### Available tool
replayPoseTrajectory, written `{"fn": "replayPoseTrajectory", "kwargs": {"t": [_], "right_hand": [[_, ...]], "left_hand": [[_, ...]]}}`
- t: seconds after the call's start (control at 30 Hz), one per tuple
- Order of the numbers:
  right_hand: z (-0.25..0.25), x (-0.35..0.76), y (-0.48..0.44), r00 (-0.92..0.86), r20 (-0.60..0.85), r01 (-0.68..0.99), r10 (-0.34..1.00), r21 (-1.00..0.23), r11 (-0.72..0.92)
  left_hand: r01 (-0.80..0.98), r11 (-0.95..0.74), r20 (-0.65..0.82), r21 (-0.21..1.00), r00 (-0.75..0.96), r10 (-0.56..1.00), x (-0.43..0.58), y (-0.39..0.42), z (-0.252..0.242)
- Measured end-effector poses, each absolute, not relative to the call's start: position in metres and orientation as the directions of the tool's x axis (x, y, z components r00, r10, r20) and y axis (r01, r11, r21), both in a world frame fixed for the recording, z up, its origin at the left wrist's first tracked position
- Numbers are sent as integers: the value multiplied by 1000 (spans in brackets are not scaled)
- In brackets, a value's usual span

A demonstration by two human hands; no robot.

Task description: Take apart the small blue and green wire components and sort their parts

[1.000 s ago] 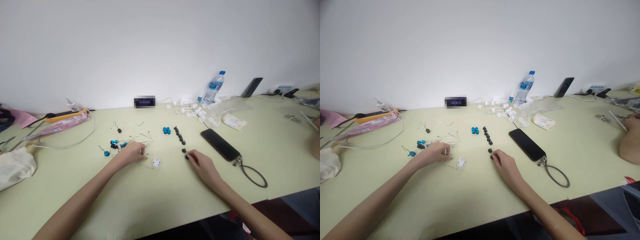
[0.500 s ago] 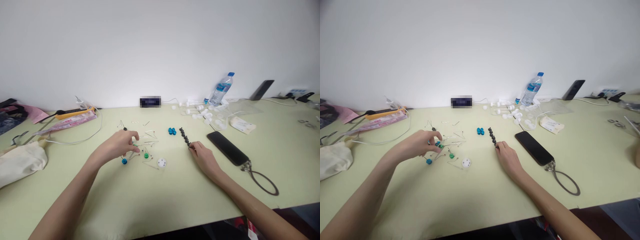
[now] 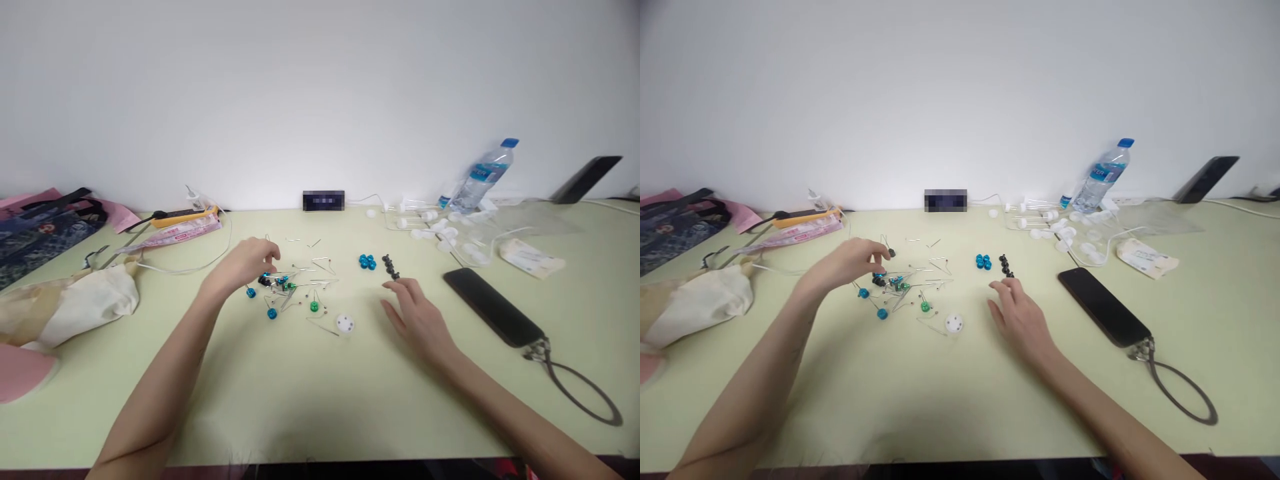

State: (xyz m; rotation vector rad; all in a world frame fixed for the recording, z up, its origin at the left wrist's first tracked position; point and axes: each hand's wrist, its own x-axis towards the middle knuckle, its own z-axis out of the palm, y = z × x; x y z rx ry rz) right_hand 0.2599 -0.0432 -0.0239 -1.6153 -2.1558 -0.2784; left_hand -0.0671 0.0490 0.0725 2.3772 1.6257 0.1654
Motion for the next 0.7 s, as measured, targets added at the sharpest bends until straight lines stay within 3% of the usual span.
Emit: {"fn": "replayPoseTrajectory", "kwargs": {"t": [0.23,0.47,0.7], "right_hand": [[-26,214,-30,-390,501,821,773,-190,538],[-42,222,-36,-339,373,773,864,-412,481],[-40,221,-36,-329,355,743,875,-475,472]], "left_hand": [[887,-419,-96,192,442,892,-40,59,22],[854,-461,-86,239,492,866,-37,73,5],[847,-450,-131,282,498,857,-42,80,-2]]}}
